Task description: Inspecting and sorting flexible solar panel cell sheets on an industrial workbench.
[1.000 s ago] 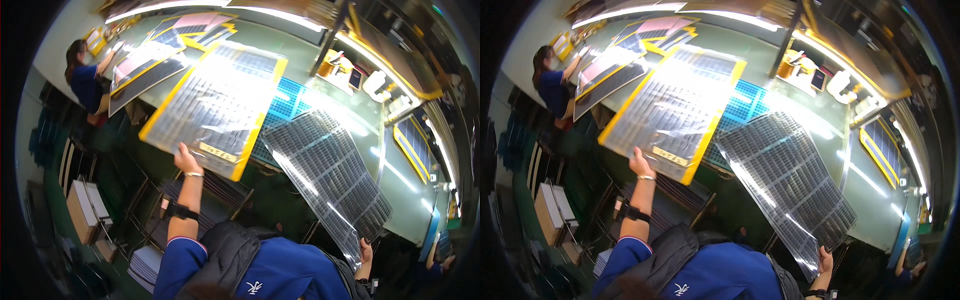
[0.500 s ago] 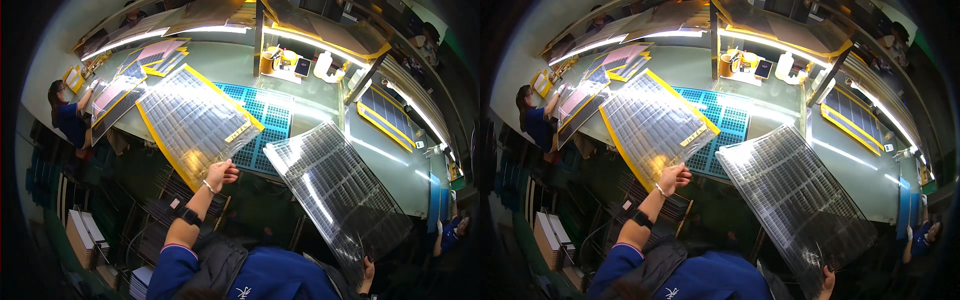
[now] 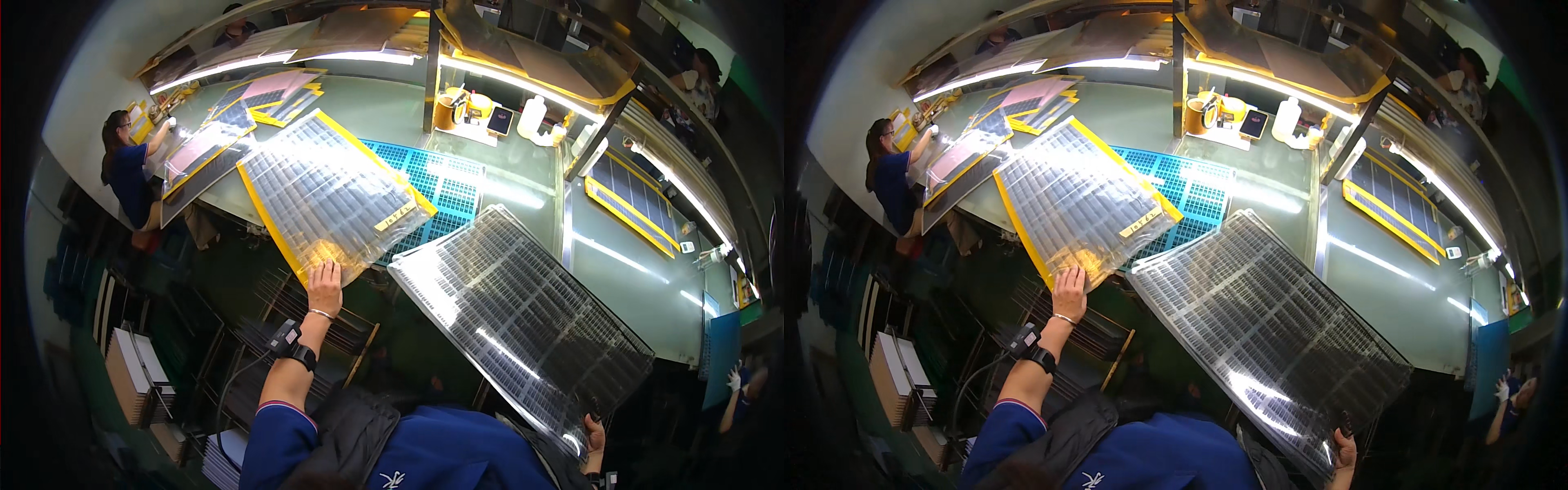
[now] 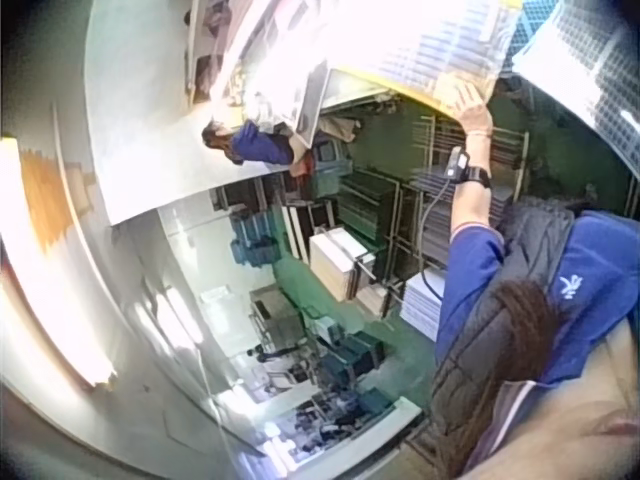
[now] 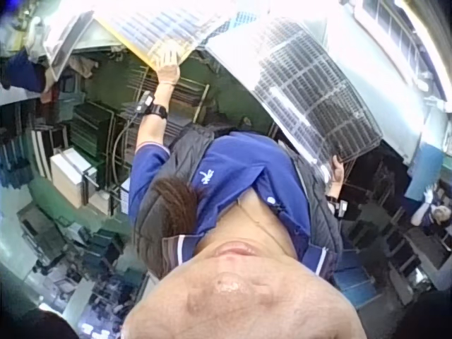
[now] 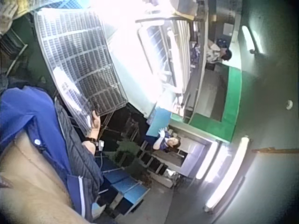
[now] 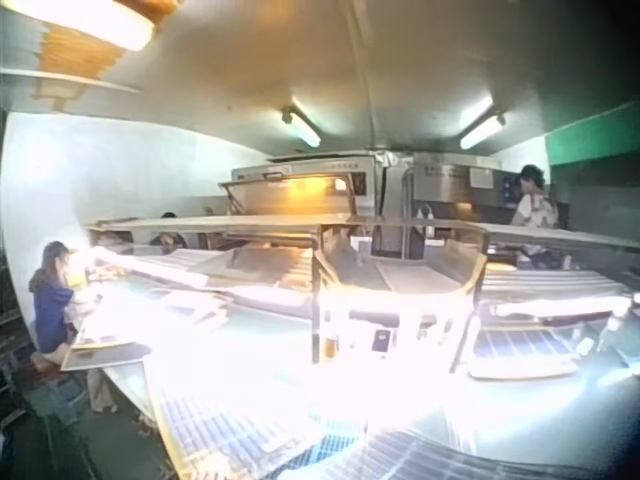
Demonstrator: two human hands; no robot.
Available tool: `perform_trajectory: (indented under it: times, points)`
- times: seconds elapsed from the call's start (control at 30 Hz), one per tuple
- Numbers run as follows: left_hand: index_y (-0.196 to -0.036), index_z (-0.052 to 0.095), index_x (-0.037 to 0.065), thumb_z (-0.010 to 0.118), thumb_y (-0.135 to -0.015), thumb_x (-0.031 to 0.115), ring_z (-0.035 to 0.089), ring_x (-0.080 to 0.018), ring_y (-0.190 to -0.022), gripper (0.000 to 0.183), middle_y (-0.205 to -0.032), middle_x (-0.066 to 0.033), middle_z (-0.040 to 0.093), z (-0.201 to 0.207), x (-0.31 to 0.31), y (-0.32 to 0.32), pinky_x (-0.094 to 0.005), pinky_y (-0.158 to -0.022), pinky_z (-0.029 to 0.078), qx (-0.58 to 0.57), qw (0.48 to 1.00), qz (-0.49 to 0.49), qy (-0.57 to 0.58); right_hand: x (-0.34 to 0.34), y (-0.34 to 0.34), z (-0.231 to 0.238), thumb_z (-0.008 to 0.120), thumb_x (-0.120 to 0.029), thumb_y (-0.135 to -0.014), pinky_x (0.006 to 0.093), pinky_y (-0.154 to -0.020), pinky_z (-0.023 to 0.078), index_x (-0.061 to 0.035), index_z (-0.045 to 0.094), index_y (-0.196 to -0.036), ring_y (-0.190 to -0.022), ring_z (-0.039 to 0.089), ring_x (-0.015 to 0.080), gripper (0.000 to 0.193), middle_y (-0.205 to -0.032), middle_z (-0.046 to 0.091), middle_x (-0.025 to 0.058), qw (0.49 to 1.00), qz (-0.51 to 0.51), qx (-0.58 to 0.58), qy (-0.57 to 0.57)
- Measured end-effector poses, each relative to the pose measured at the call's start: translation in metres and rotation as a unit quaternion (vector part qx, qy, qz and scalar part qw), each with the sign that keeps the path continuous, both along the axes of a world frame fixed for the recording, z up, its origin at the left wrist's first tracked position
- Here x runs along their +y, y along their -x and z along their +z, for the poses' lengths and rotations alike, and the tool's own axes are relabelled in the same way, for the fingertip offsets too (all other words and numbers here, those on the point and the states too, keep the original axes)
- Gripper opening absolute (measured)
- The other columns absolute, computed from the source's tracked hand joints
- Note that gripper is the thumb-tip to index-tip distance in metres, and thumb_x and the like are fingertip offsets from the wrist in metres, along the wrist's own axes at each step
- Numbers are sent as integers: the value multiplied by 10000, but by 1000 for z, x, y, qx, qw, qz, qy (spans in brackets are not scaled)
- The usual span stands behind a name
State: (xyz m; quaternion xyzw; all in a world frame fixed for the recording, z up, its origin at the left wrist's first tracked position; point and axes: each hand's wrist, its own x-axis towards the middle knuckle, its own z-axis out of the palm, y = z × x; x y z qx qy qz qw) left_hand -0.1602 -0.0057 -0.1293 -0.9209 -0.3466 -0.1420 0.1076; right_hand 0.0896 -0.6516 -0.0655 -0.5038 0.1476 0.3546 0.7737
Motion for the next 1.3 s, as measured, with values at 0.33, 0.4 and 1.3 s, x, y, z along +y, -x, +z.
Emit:
perform_trajectory:
  times: [0.33, 0.4, 1.3]
  points:
    - [-665, 614, 62, 604, -706, 158, 588, -262, -738, 105, -722, -83, 576, 38, 10, -16, -378, -618, 478, -20, 993, -40, 111, 0, -8, 20, 521, -23, -826, 395, -830, 476, 8, 430, -1212, -972, 565, 280, 397, -1123, 547, 156, 1000, 21, -2, 14]
    - [-609, 624, 95, 684, -644, 207, 593, -270, -722, 131, -696, -87, 585, 50, 8, -31, -388, -626, 470, -64, 979, 5, 195, -1, -8, 23, 521, -20, -825, 394, -829, 477, 9, 430, -1212, -971, 566, 279, 398, -1122, 549, 154, 1000, 22, 0, 15]
    - [-783, 624, 1, 627, -817, 154, 602, -90, -671, 157, -759, -44, 647, 154, 104, -32, -241, -578, 484, -447, 678, -139, 567, 224, -170, 78, 647, -35, -751, 351, -787, 498, 14, 527, -1084, -866, 607, 222, 357, -951, 617, 111, 892, 173, -415, 49]
